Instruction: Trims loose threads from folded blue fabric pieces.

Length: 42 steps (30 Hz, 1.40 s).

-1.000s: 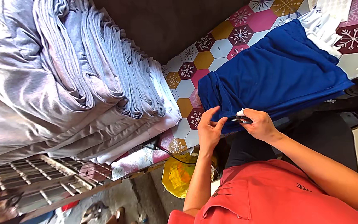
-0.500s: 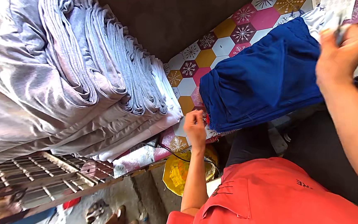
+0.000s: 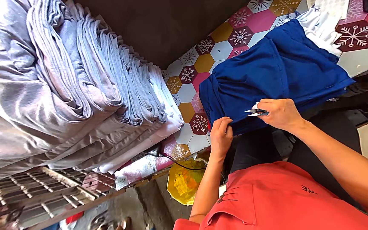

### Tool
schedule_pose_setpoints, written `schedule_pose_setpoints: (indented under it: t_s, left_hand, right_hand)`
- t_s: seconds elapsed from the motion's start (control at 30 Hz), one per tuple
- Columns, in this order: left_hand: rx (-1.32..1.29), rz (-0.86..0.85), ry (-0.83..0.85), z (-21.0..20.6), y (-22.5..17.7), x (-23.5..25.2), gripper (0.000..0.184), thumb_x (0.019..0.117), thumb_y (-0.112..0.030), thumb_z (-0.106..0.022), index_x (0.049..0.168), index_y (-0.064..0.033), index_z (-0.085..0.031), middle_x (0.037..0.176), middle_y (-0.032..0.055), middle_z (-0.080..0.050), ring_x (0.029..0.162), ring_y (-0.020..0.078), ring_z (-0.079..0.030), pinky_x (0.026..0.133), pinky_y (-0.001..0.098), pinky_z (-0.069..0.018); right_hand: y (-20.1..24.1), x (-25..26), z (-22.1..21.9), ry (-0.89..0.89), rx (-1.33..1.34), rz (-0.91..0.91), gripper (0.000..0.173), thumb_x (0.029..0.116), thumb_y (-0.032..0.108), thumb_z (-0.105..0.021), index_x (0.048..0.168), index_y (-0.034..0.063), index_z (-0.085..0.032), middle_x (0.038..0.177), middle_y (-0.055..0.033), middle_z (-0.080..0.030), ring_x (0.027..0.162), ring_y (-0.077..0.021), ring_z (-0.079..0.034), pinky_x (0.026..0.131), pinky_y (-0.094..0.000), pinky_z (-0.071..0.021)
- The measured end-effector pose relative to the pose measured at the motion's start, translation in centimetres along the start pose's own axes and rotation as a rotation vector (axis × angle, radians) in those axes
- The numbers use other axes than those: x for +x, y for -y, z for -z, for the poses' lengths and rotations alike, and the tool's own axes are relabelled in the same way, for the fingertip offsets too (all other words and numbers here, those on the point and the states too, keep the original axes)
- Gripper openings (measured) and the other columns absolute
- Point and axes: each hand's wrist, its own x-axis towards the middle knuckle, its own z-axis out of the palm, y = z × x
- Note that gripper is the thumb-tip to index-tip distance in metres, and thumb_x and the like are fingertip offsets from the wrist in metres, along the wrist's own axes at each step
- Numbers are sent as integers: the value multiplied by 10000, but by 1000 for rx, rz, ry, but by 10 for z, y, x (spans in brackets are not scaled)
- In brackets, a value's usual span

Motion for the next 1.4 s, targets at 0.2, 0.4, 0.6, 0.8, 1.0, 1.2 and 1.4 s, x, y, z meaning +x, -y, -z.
schedule_pose_setpoints:
  t_s: [0.2, 0.4, 0.6, 0.8, 1.0, 1.2, 1.4]
  left_hand:
    - [-453, 361, -224, 28, -16, 6, 201, 937, 77, -571, 1086, 30, -697, 1101, 77, -734, 1042, 111, -697, 907, 291, -582]
    - [-899, 735, 163, 40, -5, 28, 203, 1021, -3, -513, 1188, -103, -571, 887, -9, -718, 774, 74, -682, 741, 283, -582]
    - [-741, 704, 146, 35, -20, 25, 194, 1018, -7, -532, 1192, -69, -590, 884, -12, -726, 789, 34, -660, 744, 241, -539]
    - [-658, 617, 127, 32, -32, 21, 203, 1001, -28, -583, 1202, -46, -597, 886, 16, -731, 777, 47, -677, 735, 252, -563]
    - [-563, 451, 55, 24, -32, 20, 138, 962, 12, -621, 1091, -20, -656, 931, 11, -717, 810, 34, -675, 754, 230, -575]
    - [-531, 449, 57, 23, -32, 21, 100, 902, -16, -741, 987, -41, -786, 945, 18, -759, 856, 41, -702, 804, 239, -587]
    - [-596, 526, 65, 17, -29, 21, 74, 900, -3, -731, 943, -46, -772, 942, 16, -747, 867, 58, -692, 804, 262, -583]
  right_hand:
    - [21, -3, 5, 31, 375, -22, 94, 853, 131, -722, 827, 40, -730, 978, -81, -700, 841, -180, -684, 682, -391, -573]
    - [13, 27, 11, 49, 743, -762, 258, 1067, 249, -563, 847, 115, -563, 607, 39, -461, 458, -37, -355, 438, -210, -323]
    - [42, 20, 2, -264, 227, -225, 154, 949, 113, -709, 1010, -25, -738, 1001, -174, -684, 888, -266, -685, 785, -424, -580]
    - [67, 17, -18, -32, 411, -385, 141, 931, 158, -759, 958, 20, -755, 940, -96, -677, 849, -188, -657, 754, -382, -556]
    - [67, 24, -18, 40, 905, -664, 143, 1009, 111, -642, 875, 60, -648, 645, 23, -514, 516, -32, -425, 503, -196, -370]
    - [70, 23, -13, 24, 631, -430, 70, 975, 91, -658, 930, 49, -690, 818, -11, -637, 672, -56, -573, 620, -242, -492]
    - [65, 24, -17, 40, 505, -284, 72, 953, 87, -677, 936, 23, -706, 873, -59, -646, 752, -112, -611, 678, -281, -522]
